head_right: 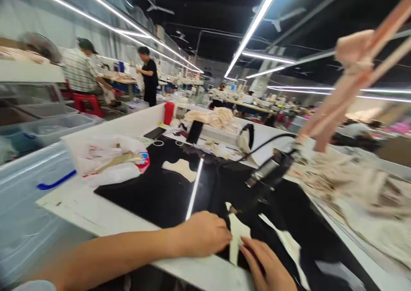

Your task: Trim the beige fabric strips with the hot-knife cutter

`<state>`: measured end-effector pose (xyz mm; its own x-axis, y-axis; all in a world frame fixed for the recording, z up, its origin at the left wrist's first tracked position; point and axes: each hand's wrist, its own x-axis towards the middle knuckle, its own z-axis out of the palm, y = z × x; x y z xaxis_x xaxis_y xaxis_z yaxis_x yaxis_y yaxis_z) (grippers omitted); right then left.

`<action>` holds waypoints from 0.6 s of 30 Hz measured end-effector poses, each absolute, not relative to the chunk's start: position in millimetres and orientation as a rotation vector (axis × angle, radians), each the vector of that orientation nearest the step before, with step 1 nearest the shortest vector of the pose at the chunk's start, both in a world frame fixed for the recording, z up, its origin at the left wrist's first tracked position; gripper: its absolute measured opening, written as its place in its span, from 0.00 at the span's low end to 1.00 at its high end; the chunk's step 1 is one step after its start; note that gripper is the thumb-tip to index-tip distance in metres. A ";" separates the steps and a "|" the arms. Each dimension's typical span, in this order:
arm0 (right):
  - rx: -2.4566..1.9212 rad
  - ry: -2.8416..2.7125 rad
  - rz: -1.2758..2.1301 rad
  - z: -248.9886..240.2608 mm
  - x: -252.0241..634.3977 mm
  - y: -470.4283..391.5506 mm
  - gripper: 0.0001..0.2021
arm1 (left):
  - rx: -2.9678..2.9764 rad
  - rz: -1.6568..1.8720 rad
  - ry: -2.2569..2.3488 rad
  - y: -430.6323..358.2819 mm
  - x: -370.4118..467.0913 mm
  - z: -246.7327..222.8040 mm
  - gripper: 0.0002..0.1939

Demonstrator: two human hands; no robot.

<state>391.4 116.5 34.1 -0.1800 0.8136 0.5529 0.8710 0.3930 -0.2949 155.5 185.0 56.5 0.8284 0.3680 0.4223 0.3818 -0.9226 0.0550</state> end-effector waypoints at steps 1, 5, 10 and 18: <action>-1.500 -2.002 -0.099 37.4 390.7 108.3 0.22 | -2.984 -0.673 -0.638 185.3 154.0 57.8 0.08; -1.555 -2.029 -0.143 52.8 370.4 98.4 0.21 | -3.046 -0.705 -0.670 187.6 150.3 62.5 0.08; -1.526 -2.123 -0.259 57.4 356.2 101.2 0.21 | -3.088 -0.647 -0.724 183.9 146.2 67.8 0.10; -1.567 -2.096 -0.182 62.0 356.3 103.5 0.20 | -3.093 -0.555 -0.746 183.4 145.8 72.0 0.11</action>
